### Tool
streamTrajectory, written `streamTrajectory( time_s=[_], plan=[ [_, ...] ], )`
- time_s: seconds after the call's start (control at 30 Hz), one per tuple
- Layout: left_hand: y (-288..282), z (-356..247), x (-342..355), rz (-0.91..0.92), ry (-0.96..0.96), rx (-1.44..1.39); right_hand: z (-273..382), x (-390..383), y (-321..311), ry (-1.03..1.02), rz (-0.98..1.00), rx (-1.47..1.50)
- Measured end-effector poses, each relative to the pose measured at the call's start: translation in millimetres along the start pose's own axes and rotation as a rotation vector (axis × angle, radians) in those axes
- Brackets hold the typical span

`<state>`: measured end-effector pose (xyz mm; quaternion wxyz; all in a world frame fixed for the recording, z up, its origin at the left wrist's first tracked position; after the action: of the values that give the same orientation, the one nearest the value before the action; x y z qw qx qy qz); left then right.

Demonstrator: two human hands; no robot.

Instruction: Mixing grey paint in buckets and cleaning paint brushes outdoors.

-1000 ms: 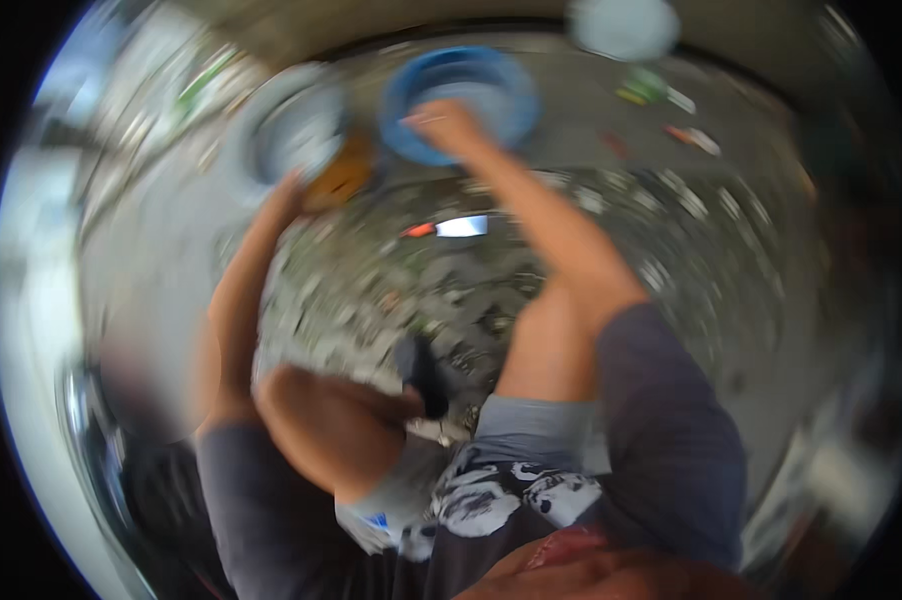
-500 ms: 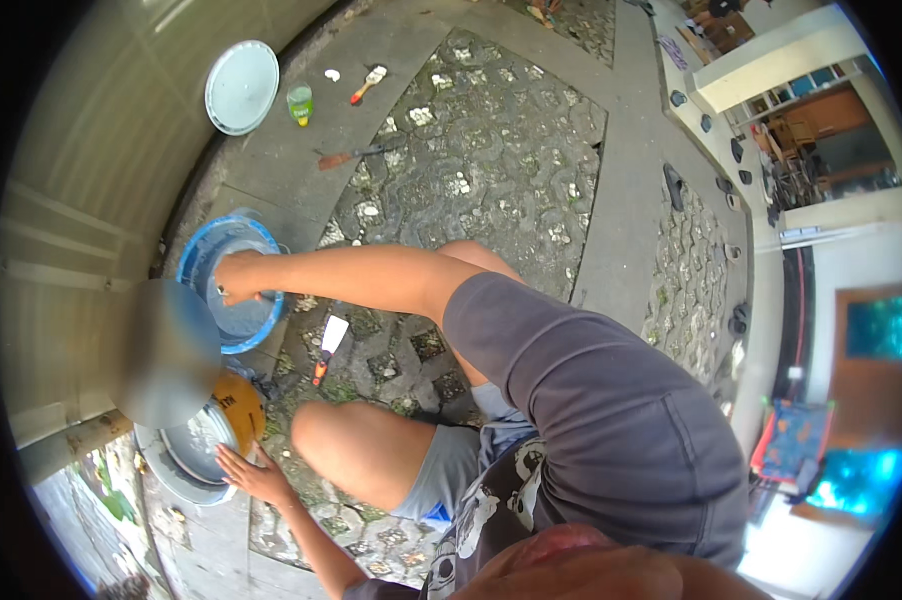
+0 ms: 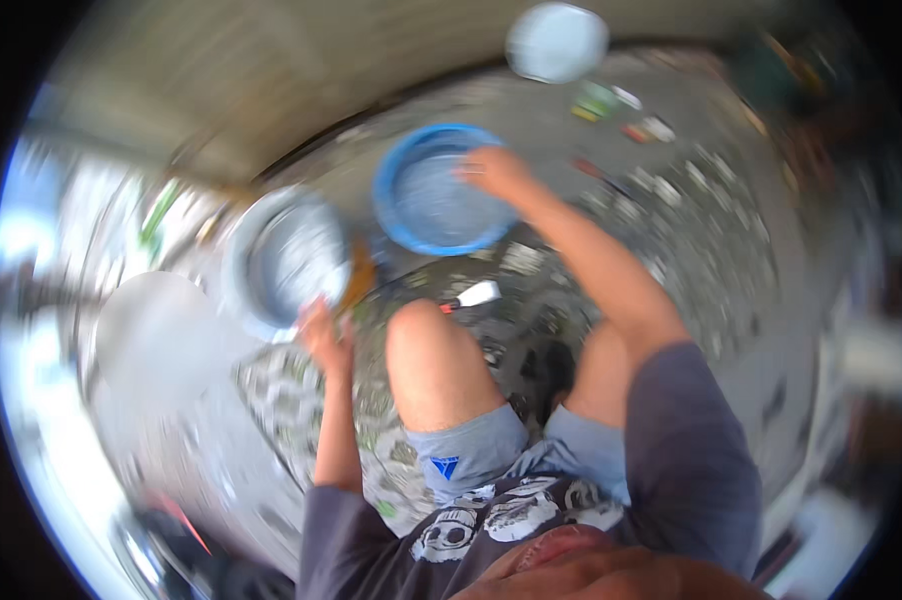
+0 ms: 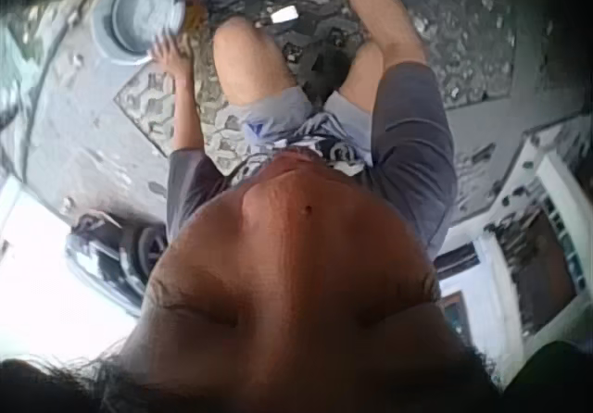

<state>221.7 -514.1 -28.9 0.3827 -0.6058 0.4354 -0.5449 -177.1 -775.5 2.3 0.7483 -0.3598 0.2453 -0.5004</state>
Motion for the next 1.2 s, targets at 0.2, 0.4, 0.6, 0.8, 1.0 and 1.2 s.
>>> streamTrajectory(
  time_s=[0.2, 0.4, 0.6, 0.8, 1.0, 1.2],
  plan=[
    [0.9, -8.7, 10.9, 0.124, 0.001, -0.068, 39.9, -1.7, -26.7, 0.069, 0.434, -0.077],
    [-30.8, 2.6, 9.2, 0.533, 0.131, 0.053, 72.0, -10.6, 18.0, 0.022, 0.276, 0.174],
    [-30.9, -28.9, 22.4, 0.633, -0.098, 0.021, 7.3, -4.4, 7.9, -0.229, -0.3, -0.168],
    [-34.6, -58.7, 13.9, 0.5, -0.219, 0.079, 8.3, -14.7, -39.7, 0.132, 0.048, -0.075],
    [-39.4, -63.3, 29.4, 0.563, -0.259, 0.036, 6.0, -13.8, -14.0, 0.143, 0.27, 0.247],
    [-32.9, -77.7, 44.0, 0.72, -0.428, 0.124, -18.5, -0.2, -6.1, 0.076, -0.084, 0.277]
  ],
)
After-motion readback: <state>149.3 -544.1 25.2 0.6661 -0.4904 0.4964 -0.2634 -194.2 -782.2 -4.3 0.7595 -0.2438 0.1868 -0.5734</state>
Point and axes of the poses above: each hand's wrist, its own x-axis towards the middle knuckle, its own y-axis out of the palm, z = x × y, the point moved 1 cm from there along x, towards the middle knuckle
